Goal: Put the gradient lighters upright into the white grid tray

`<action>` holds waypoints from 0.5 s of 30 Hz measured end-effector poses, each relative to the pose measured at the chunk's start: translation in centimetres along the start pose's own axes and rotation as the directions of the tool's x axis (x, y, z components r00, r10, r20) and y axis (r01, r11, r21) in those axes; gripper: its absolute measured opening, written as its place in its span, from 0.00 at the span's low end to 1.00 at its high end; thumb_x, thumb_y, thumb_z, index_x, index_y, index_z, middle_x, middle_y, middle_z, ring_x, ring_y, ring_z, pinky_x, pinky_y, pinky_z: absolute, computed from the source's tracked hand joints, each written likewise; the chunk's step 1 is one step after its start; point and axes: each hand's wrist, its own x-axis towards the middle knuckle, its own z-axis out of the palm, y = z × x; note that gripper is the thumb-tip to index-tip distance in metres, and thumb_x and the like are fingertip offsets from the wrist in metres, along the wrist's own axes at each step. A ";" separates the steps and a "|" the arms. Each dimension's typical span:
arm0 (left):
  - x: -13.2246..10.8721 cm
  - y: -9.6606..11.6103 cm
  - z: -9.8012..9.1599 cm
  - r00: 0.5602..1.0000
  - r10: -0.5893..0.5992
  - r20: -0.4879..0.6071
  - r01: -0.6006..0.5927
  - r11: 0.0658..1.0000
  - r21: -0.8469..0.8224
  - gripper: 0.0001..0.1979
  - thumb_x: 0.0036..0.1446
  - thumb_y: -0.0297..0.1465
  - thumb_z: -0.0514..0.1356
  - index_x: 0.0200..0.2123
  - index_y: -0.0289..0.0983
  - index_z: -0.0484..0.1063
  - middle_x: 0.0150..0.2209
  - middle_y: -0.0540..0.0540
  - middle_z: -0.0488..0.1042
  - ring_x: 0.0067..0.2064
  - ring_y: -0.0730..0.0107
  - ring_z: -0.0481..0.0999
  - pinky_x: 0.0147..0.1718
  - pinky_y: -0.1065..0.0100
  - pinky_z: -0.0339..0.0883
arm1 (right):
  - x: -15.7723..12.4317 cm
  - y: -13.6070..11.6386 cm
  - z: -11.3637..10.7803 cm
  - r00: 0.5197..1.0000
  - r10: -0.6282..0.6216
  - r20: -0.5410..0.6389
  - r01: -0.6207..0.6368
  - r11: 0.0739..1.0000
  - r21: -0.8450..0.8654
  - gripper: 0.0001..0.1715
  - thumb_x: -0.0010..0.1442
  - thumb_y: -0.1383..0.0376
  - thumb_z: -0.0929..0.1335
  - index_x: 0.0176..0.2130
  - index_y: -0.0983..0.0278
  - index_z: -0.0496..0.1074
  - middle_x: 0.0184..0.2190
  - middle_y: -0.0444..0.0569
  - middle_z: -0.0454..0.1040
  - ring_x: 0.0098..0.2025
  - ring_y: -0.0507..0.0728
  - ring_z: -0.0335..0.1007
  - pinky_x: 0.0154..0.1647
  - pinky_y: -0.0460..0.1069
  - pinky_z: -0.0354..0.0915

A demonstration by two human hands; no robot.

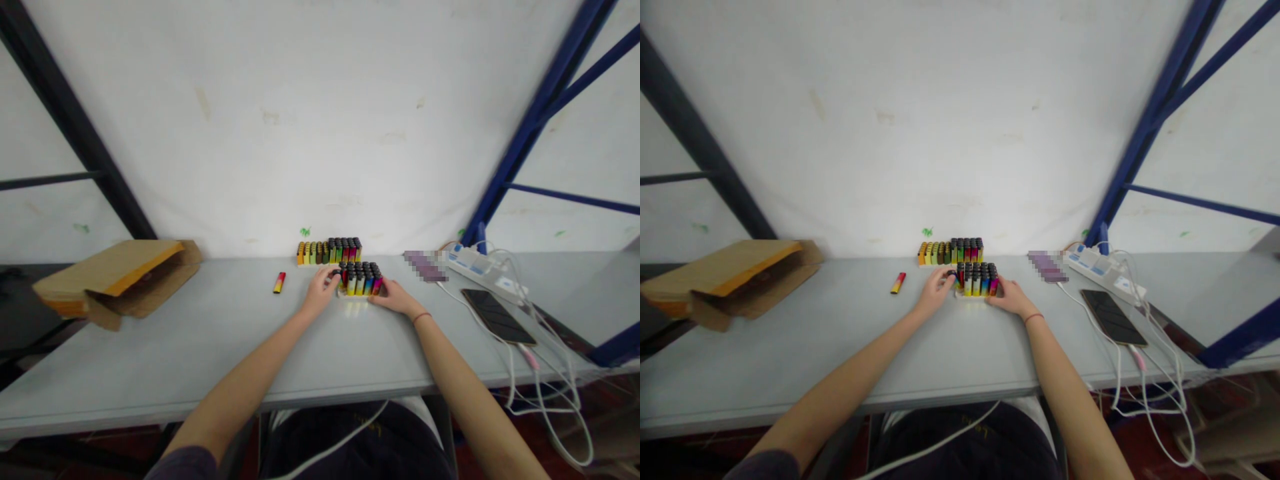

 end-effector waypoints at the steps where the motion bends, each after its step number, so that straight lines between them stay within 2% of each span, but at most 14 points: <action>1: 0.0 -0.1 0.0 1.000 -0.001 0.023 0.001 1.000 -0.004 0.13 0.62 0.38 0.55 0.43 0.37 0.74 0.45 0.42 0.74 0.45 0.65 0.75 0.40 0.67 0.71 | 0.0 0.0 0.0 1.000 -0.002 0.004 0.002 1.000 0.000 0.32 0.53 0.53 0.71 0.52 0.70 0.68 0.37 0.53 0.76 0.37 0.59 0.68 0.41 0.52 0.64; 5: -0.1 -0.4 0.1 0.996 -0.006 0.085 0.003 0.999 0.035 0.13 0.62 0.37 0.56 0.45 0.37 0.74 0.46 0.42 0.75 0.43 0.66 0.75 0.40 0.66 0.72 | 0.1 0.2 0.0 1.000 -0.009 0.013 0.009 1.000 0.013 0.33 0.53 0.53 0.71 0.52 0.70 0.68 0.36 0.52 0.76 0.35 0.59 0.68 0.41 0.52 0.64; 9: -0.2 -0.2 -0.3 0.998 -0.010 0.068 0.004 0.995 0.095 0.15 0.62 0.35 0.56 0.50 0.38 0.71 0.46 0.43 0.76 0.38 0.69 0.75 0.40 0.66 0.73 | 0.0 0.2 0.1 1.000 -0.007 0.002 0.007 0.999 0.031 0.33 0.52 0.54 0.71 0.52 0.69 0.68 0.35 0.51 0.76 0.35 0.58 0.68 0.41 0.52 0.65; 15: 0.0 -0.1 -0.9 0.987 0.121 0.108 -0.139 0.974 0.181 0.13 0.65 0.34 0.54 0.48 0.39 0.74 0.46 0.43 0.75 0.45 0.66 0.75 0.48 0.63 0.70 | 0.0 0.1 0.1 1.000 -0.008 0.000 0.008 0.999 0.041 0.32 0.53 0.55 0.71 0.52 0.68 0.68 0.35 0.50 0.75 0.34 0.57 0.68 0.40 0.52 0.65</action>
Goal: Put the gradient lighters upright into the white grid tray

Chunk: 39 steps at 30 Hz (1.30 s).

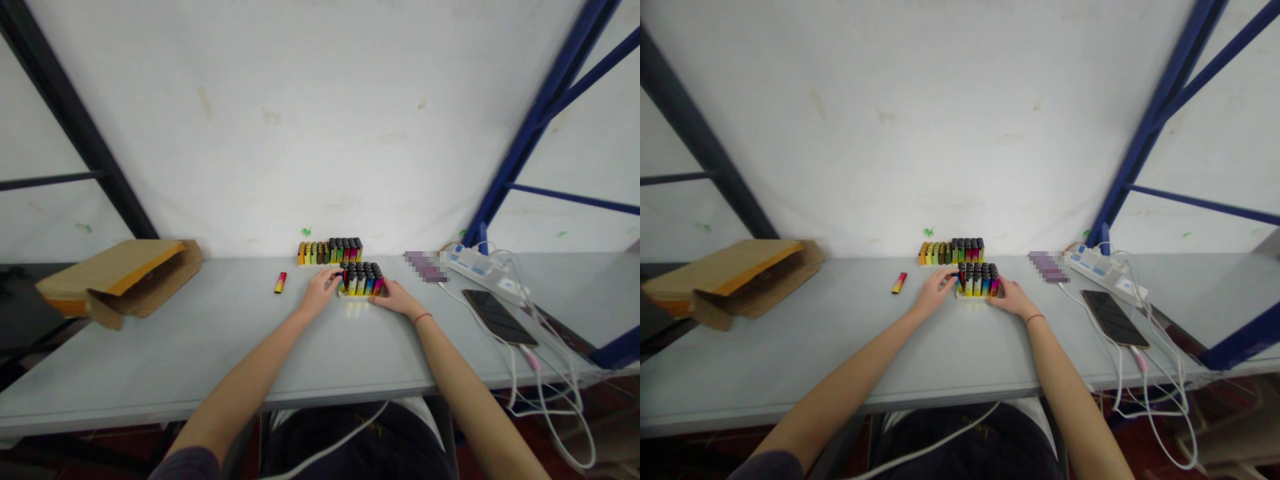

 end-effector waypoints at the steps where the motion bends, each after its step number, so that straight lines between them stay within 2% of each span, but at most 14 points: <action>1: 0.0 0.1 0.0 1.000 0.023 0.014 -0.023 0.999 0.023 0.14 0.65 0.34 0.53 0.48 0.39 0.74 0.45 0.43 0.75 0.46 0.66 0.74 0.49 0.62 0.69 | 0.0 0.0 0.0 1.000 0.002 0.002 -0.002 1.000 -0.003 0.32 0.53 0.55 0.71 0.52 0.69 0.68 0.35 0.51 0.75 0.34 0.57 0.68 0.40 0.52 0.65; 4: 0.2 0.5 -0.2 0.995 0.060 0.085 -0.070 0.990 0.120 0.17 0.66 0.35 0.51 0.52 0.39 0.74 0.45 0.42 0.73 0.48 0.64 0.73 0.53 0.61 0.66 | 0.0 -0.1 0.0 1.000 0.009 0.001 -0.009 1.000 -0.015 0.32 0.53 0.55 0.71 0.52 0.70 0.67 0.34 0.51 0.75 0.35 0.58 0.68 0.40 0.52 0.64; 7: 0.8 1.0 -1.2 0.993 0.006 0.116 -0.043 0.949 0.314 0.20 0.65 0.39 0.53 0.57 0.42 0.70 0.49 0.42 0.72 0.51 0.60 0.71 0.53 0.58 0.64 | 0.0 -0.2 -0.1 1.000 0.005 0.005 -0.004 1.000 -0.001 0.32 0.53 0.55 0.71 0.52 0.69 0.67 0.36 0.52 0.76 0.35 0.58 0.68 0.40 0.52 0.64; 10: 1.5 0.6 -3.8 0.980 -0.188 -0.063 0.192 0.825 0.531 0.22 0.65 0.38 0.51 0.59 0.40 0.68 0.50 0.37 0.72 0.53 0.50 0.69 0.51 0.51 0.63 | 0.0 -0.3 -0.2 1.000 0.014 0.008 -0.014 1.000 0.001 0.30 0.52 0.55 0.71 0.51 0.68 0.68 0.37 0.52 0.76 0.36 0.58 0.69 0.39 0.51 0.64; 14: 1.3 -2.0 -8.2 0.848 -0.456 -0.270 0.513 0.578 0.635 0.21 0.62 0.38 0.53 0.52 0.31 0.72 0.51 0.24 0.70 0.55 0.33 0.67 0.49 0.40 0.60 | -0.1 -0.3 -0.2 1.000 0.013 0.015 -0.013 1.000 0.007 0.30 0.52 0.55 0.71 0.50 0.68 0.69 0.36 0.51 0.76 0.35 0.58 0.69 0.39 0.51 0.65; 17: 0.8 -3.9 -10.3 0.724 -0.645 -0.244 0.628 0.473 0.618 0.24 0.58 0.44 0.57 0.47 0.31 0.74 0.52 0.20 0.69 0.56 0.27 0.66 0.49 0.37 0.59 | -0.1 -0.4 -0.2 1.000 0.010 0.010 -0.010 1.000 0.005 0.30 0.53 0.55 0.71 0.50 0.68 0.69 0.38 0.52 0.76 0.36 0.58 0.69 0.39 0.51 0.65; 19: 0.6 -4.7 -10.6 0.682 -0.705 -0.195 0.637 0.443 0.631 0.23 0.57 0.44 0.58 0.46 0.32 0.74 0.52 0.21 0.69 0.55 0.29 0.68 0.48 0.40 0.61 | -0.1 -0.4 -0.2 1.000 0.015 0.004 -0.015 1.000 -0.006 0.29 0.53 0.55 0.71 0.50 0.68 0.69 0.37 0.52 0.76 0.36 0.58 0.69 0.39 0.51 0.65; 25: 0.9 -4.7 -9.1 0.731 -0.677 -0.084 0.531 0.487 0.693 0.15 0.61 0.35 0.54 0.48 0.32 0.68 0.45 0.30 0.77 0.47 0.47 0.77 0.43 0.58 0.67 | -0.1 -0.5 -0.2 1.000 0.025 0.004 -0.025 1.000 -0.009 0.30 0.52 0.55 0.72 0.51 0.68 0.68 0.36 0.51 0.76 0.35 0.57 0.68 0.39 0.51 0.65; 28: 1.3 -4.5 -8.0 0.788 -0.612 -0.066 0.544 0.643 0.539 0.10 0.59 0.35 0.58 0.42 0.35 0.69 0.39 0.37 0.78 0.43 0.55 0.78 0.40 0.65 0.67 | -0.1 -0.4 -0.1 1.000 0.016 -0.008 -0.016 1.000 -0.004 0.30 0.52 0.55 0.72 0.50 0.68 0.69 0.36 0.50 0.76 0.34 0.57 0.68 0.39 0.51 0.65; 30: 1.5 -4.3 -7.1 0.810 -0.583 -0.063 0.569 0.754 0.328 0.07 0.58 0.35 0.59 0.34 0.37 0.68 0.31 0.42 0.77 0.37 0.61 0.78 0.34 0.69 0.66 | -0.1 -0.3 -0.1 1.000 0.013 -0.010 -0.013 1.000 -0.014 0.30 0.52 0.55 0.72 0.50 0.68 0.69 0.35 0.50 0.76 0.34 0.57 0.68 0.40 0.52 0.65; 32: 1.6 -4.1 -6.0 0.806 -0.592 -0.013 0.592 0.804 0.059 0.10 0.58 0.37 0.59 0.29 0.38 0.65 0.24 0.48 0.72 0.29 0.67 0.75 0.28 0.72 0.64 | -0.1 -0.4 -0.1 1.000 0.016 -0.002 -0.016 0.999 -0.030 0.30 0.52 0.54 0.71 0.50 0.68 0.69 0.34 0.50 0.75 0.35 0.58 0.68 0.40 0.52 0.65; 35: 1.7 -3.3 -4.2 0.800 -0.590 0.110 0.592 0.746 -0.306 0.13 0.58 0.41 0.59 0.31 0.40 0.61 0.21 0.55 0.65 0.18 0.76 0.66 0.19 0.75 0.58 | -0.1 -0.4 -0.2 1.000 0.018 -0.007 -0.018 0.999 -0.043 0.30 0.52 0.55 0.72 0.50 0.68 0.69 0.35 0.50 0.76 0.36 0.59 0.68 0.42 0.53 0.64; 37: 1.7 -2.5 -3.1 0.797 -0.589 0.135 0.582 0.686 -0.437 0.15 0.57 0.43 0.59 0.32 0.40 0.59 0.19 0.59 0.61 0.15 0.80 0.58 0.15 0.76 0.52 | -0.1 -0.4 -0.1 1.000 0.015 -0.020 -0.016 0.999 -0.035 0.29 0.52 0.55 0.72 0.50 0.67 0.70 0.36 0.51 0.76 0.37 0.59 0.69 0.42 0.53 0.64; 39: 1.7 -1.6 -2.3 0.765 -0.626 0.153 0.607 0.621 -0.496 0.17 0.57 0.46 0.57 0.30 0.40 0.59 0.17 0.60 0.56 0.13 0.82 0.51 0.13 0.77 0.46 | -0.1 -0.5 -0.1 1.000 0.015 -0.022 -0.016 1.000 -0.026 0.29 0.52 0.56 0.72 0.50 0.67 0.70 0.37 0.52 0.76 0.38 0.59 0.69 0.43 0.53 0.64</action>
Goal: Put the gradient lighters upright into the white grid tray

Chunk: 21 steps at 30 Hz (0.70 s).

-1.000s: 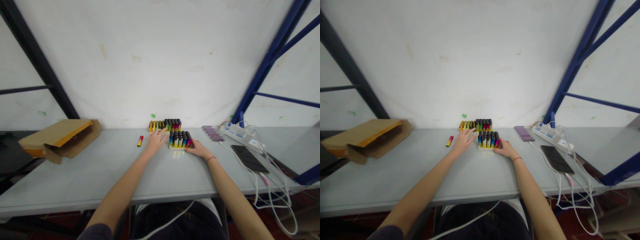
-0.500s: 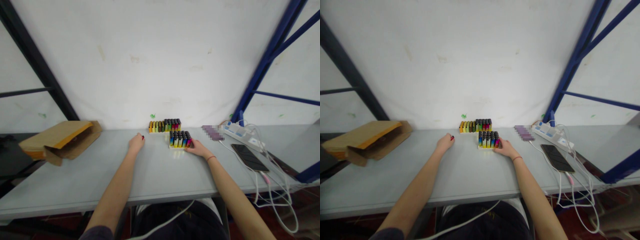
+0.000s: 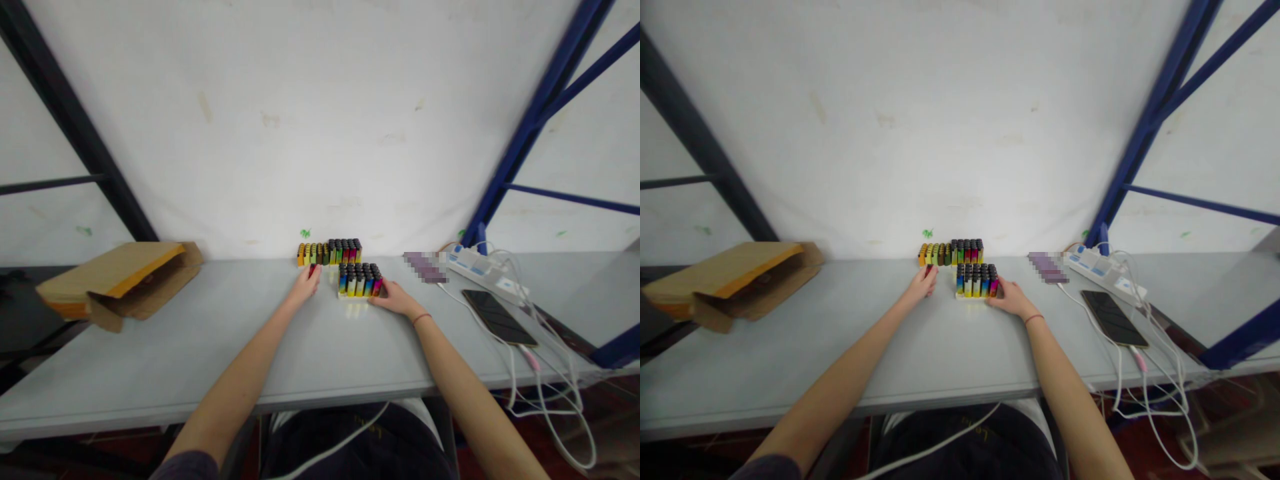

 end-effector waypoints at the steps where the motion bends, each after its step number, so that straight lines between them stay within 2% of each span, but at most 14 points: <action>1: -0.2 0.1 0.5 0.999 -0.044 -0.004 0.044 0.999 -0.029 0.18 0.59 0.48 0.55 0.29 0.40 0.59 0.16 0.60 0.54 0.12 0.82 0.49 0.13 0.76 0.44 | 0.0 0.0 0.0 1.000 0.002 0.004 -0.002 1.000 0.000 0.29 0.52 0.56 0.72 0.50 0.67 0.69 0.38 0.52 0.76 0.38 0.59 0.69 0.43 0.53 0.64; 4: -0.8 0.4 1.3 0.982 -0.186 -0.027 0.182 0.979 -0.096 0.24 0.61 0.51 0.45 0.23 0.40 0.58 0.13 0.59 0.49 0.12 0.80 0.47 0.12 0.75 0.42 | 0.0 -0.1 0.0 1.000 0.007 0.021 -0.007 1.000 -0.014 0.30 0.53 0.55 0.71 0.51 0.68 0.69 0.38 0.53 0.76 0.38 0.59 0.69 0.43 0.53 0.64; 6: -1.0 0.6 1.6 0.973 -0.224 -0.062 0.215 0.969 -0.126 0.25 0.62 0.50 0.43 0.20 0.40 0.57 0.11 0.58 0.48 0.12 0.79 0.47 0.12 0.75 0.42 | 0.0 -0.1 0.0 1.000 0.012 0.025 -0.012 1.000 -0.027 0.30 0.53 0.55 0.71 0.51 0.68 0.69 0.38 0.53 0.76 0.38 0.59 0.69 0.43 0.53 0.64; 12: -1.2 1.0 1.7 0.951 -0.247 -0.184 0.212 0.958 -0.191 0.20 0.61 0.41 0.44 0.19 0.40 0.53 0.11 0.57 0.49 0.12 0.80 0.45 0.13 0.76 0.41 | -0.1 -0.1 0.0 1.000 0.008 0.006 -0.008 1.000 -0.015 0.29 0.53 0.55 0.71 0.51 0.67 0.69 0.36 0.50 0.75 0.36 0.58 0.68 0.42 0.52 0.64; 16: -1.2 0.9 1.7 0.942 -0.210 -0.260 0.146 0.958 -0.247 0.18 0.60 0.41 0.44 0.20 0.40 0.53 0.11 0.58 0.49 0.12 0.80 0.46 0.13 0.76 0.41 | 0.0 0.0 0.0 1.000 -0.002 0.021 0.002 1.000 -0.011 0.29 0.53 0.55 0.71 0.50 0.67 0.69 0.34 0.49 0.75 0.34 0.57 0.67 0.41 0.52 0.64; 21: -1.2 0.7 1.6 0.945 -0.196 -0.260 0.121 0.953 -0.279 0.20 0.60 0.46 0.44 0.21 0.40 0.54 0.12 0.58 0.49 0.12 0.80 0.45 0.13 0.76 0.40 | 0.0 0.0 0.0 1.000 0.006 0.005 -0.006 1.000 -0.003 0.30 0.52 0.55 0.72 0.51 0.66 0.69 0.36 0.50 0.76 0.36 0.58 0.68 0.42 0.52 0.65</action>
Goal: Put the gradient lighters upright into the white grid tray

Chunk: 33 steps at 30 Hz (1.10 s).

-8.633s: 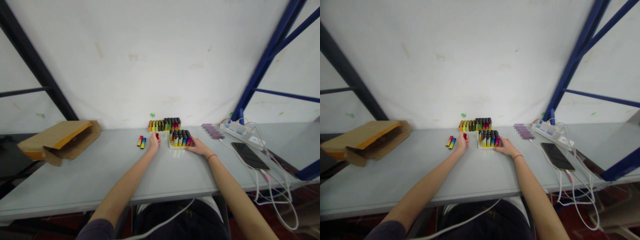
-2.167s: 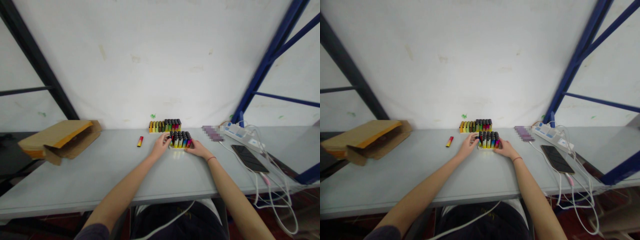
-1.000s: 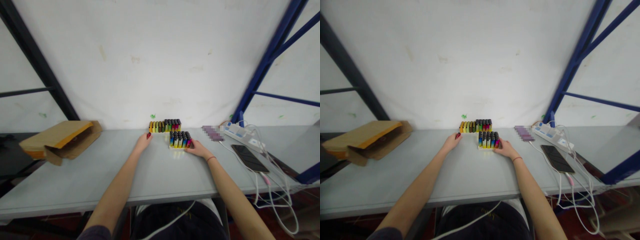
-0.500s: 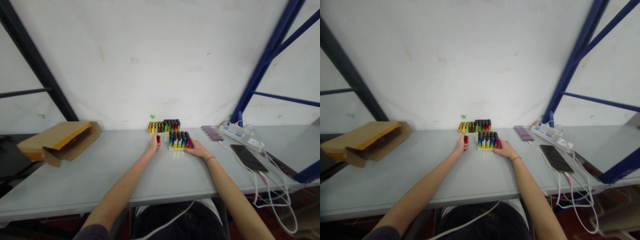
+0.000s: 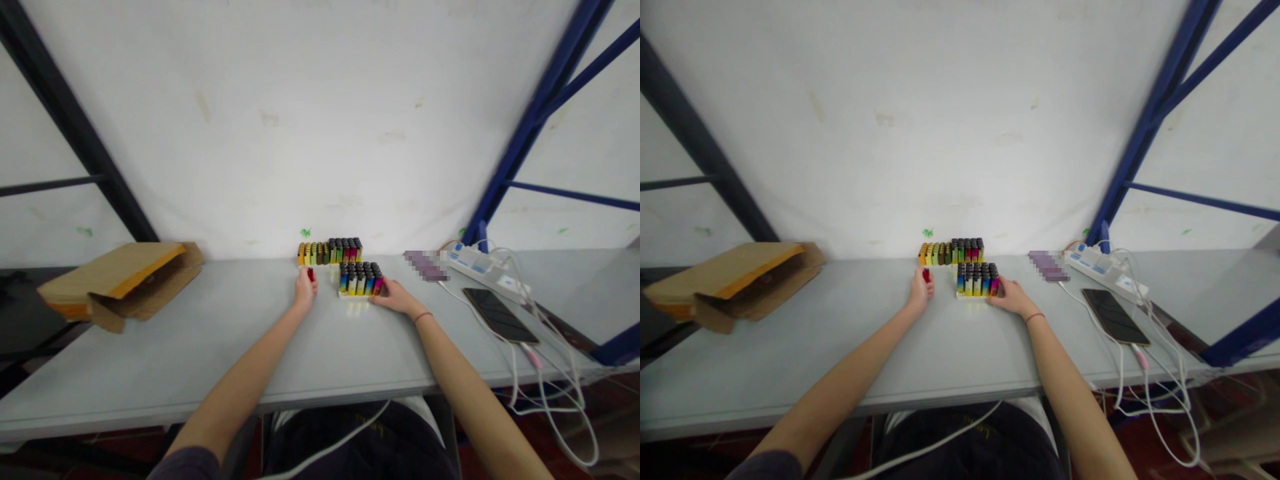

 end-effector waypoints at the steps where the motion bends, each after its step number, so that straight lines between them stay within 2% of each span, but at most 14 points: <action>1: 0.1 0.0 0.0 1.000 0.002 0.009 -0.002 1.000 -0.003 0.21 0.60 0.48 0.45 0.21 0.40 0.54 0.12 0.59 0.49 0.12 0.80 0.45 0.13 0.76 0.40 | 0.0 0.0 0.0 1.000 0.002 -0.001 -0.002 1.000 -0.002 0.30 0.52 0.55 0.72 0.51 0.66 0.69 0.36 0.50 0.76 0.36 0.58 0.68 0.42 0.53 0.65; 5: 0.3 0.0 -0.1 0.999 -0.023 0.039 0.023 1.000 0.000 0.23 0.58 0.52 0.45 0.22 0.40 0.54 0.12 0.59 0.48 0.12 0.80 0.45 0.13 0.76 0.40 | -0.1 -0.1 0.0 1.000 0.006 0.004 -0.006 1.000 -0.008 0.31 0.52 0.55 0.72 0.51 0.68 0.69 0.39 0.53 0.77 0.39 0.60 0.70 0.44 0.53 0.65; 10: 0.2 -0.1 -0.1 1.000 -0.022 0.009 0.022 1.000 -0.013 0.19 0.60 0.45 0.44 0.22 0.40 0.54 0.12 0.59 0.49 0.12 0.80 0.45 0.13 0.76 0.40 | -0.1 0.0 0.0 1.000 0.010 0.008 -0.010 1.000 -0.016 0.31 0.53 0.55 0.72 0.52 0.68 0.69 0.42 0.55 0.76 0.42 0.61 0.70 0.46 0.54 0.64; 14: 0.2 -0.3 -0.2 1.000 0.017 -0.010 -0.018 0.998 -0.062 0.19 0.59 0.47 0.44 0.22 0.41 0.54 0.12 0.59 0.48 0.12 0.79 0.45 0.13 0.75 0.40 | 0.0 0.1 0.0 1.000 0.009 0.012 -0.009 1.000 0.001 0.31 0.53 0.55 0.72 0.52 0.68 0.69 0.40 0.54 0.76 0.39 0.60 0.69 0.44 0.54 0.65; 17: 0.5 -0.3 -0.4 0.998 0.045 0.033 -0.042 0.996 -0.082 0.22 0.59 0.50 0.44 0.23 0.41 0.54 0.12 0.59 0.49 0.12 0.79 0.47 0.13 0.74 0.41 | 0.0 0.2 0.0 1.000 0.008 0.007 -0.008 1.000 -0.001 0.31 0.52 0.54 0.72 0.51 0.68 0.69 0.36 0.51 0.76 0.37 0.59 0.68 0.43 0.54 0.65; 19: 0.7 -0.6 -0.4 0.994 0.079 0.070 -0.074 0.995 -0.070 0.23 0.60 0.52 0.44 0.24 0.40 0.56 0.13 0.58 0.51 0.13 0.79 0.49 0.13 0.74 0.44 | 0.0 0.2 0.0 1.000 0.008 0.007 -0.008 1.000 -0.009 0.30 0.52 0.54 0.72 0.50 0.68 0.70 0.34 0.50 0.76 0.36 0.58 0.68 0.43 0.53 0.65; 22: 1.0 -1.2 -0.3 0.974 0.218 0.066 -0.219 0.975 0.018 0.19 0.61 0.50 0.48 0.32 0.40 0.59 0.18 0.58 0.58 0.15 0.79 0.56 0.15 0.75 0.51 | 0.1 0.1 0.0 1.000 0.004 0.014 -0.004 1.000 -0.025 0.31 0.52 0.54 0.71 0.51 0.68 0.69 0.35 0.50 0.76 0.35 0.58 0.68 0.43 0.53 0.64; 24: 1.2 -1.6 -0.4 0.939 0.336 0.073 -0.343 0.931 0.125 0.16 0.62 0.47 0.50 0.37 0.40 0.60 0.24 0.56 0.65 0.19 0.79 0.62 0.19 0.75 0.57 | 0.1 0.1 0.0 1.000 0.006 0.021 -0.005 0.999 -0.035 0.32 0.53 0.54 0.71 0.51 0.69 0.69 0.35 0.51 0.76 0.35 0.58 0.68 0.43 0.53 0.64; 26: 1.1 -1.7 -0.4 0.881 0.457 0.123 -0.473 0.844 0.252 0.14 0.63 0.44 0.51 0.39 0.39 0.63 0.31 0.50 0.70 0.26 0.77 0.69 0.25 0.74 0.64 | 0.1 0.1 0.0 1.000 0.011 0.022 -0.011 0.999 -0.034 0.33 0.53 0.53 0.71 0.52 0.69 0.68 0.35 0.51 0.76 0.35 0.59 0.68 0.43 0.53 0.64; 27: 1.0 -1.6 -0.5 0.837 0.524 0.159 -0.546 0.777 0.313 0.14 0.63 0.43 0.52 0.39 0.39 0.65 0.35 0.47 0.72 0.31 0.74 0.72 0.30 0.72 0.67 | 0.1 0.1 0.0 1.000 0.014 0.020 -0.013 0.999 -0.030 0.33 0.53 0.53 0.71 0.52 0.69 0.68 0.35 0.51 0.76 0.36 0.59 0.68 0.43 0.53 0.64; 30: 0.4 -0.9 -0.7 0.664 0.672 0.328 -0.740 0.527 0.419 0.13 0.62 0.40 0.54 0.40 0.37 0.71 0.41 0.42 0.72 0.41 0.67 0.72 0.39 0.67 0.69 | 0.1 0.1 -0.1 1.000 0.012 0.022 -0.012 1.000 -0.019 0.33 0.53 0.54 0.71 0.53 0.68 0.68 0.36 0.51 0.76 0.37 0.59 0.68 0.43 0.53 0.64; 31: 0.2 -0.7 -0.8 0.617 0.681 0.395 -0.780 0.463 0.421 0.13 0.62 0.39 0.54 0.41 0.37 0.72 0.41 0.42 0.73 0.42 0.66 0.72 0.40 0.66 0.69 | 0.1 0.1 -0.1 1.000 0.012 0.024 -0.011 1.000 -0.016 0.33 0.53 0.54 0.71 0.53 0.68 0.68 0.36 0.51 0.76 0.37 0.59 0.68 0.43 0.53 0.64; 33: -0.2 -0.3 -0.9 0.554 0.661 0.506 -0.830 0.389 0.400 0.14 0.62 0.39 0.54 0.42 0.36 0.74 0.39 0.42 0.74 0.39 0.66 0.73 0.39 0.66 0.70 | 0.0 0.0 -0.1 0.999 0.012 0.030 -0.012 1.000 -0.008 0.33 0.53 0.54 0.71 0.53 0.68 0.67 0.38 0.52 0.76 0.37 0.59 0.69 0.42 0.53 0.64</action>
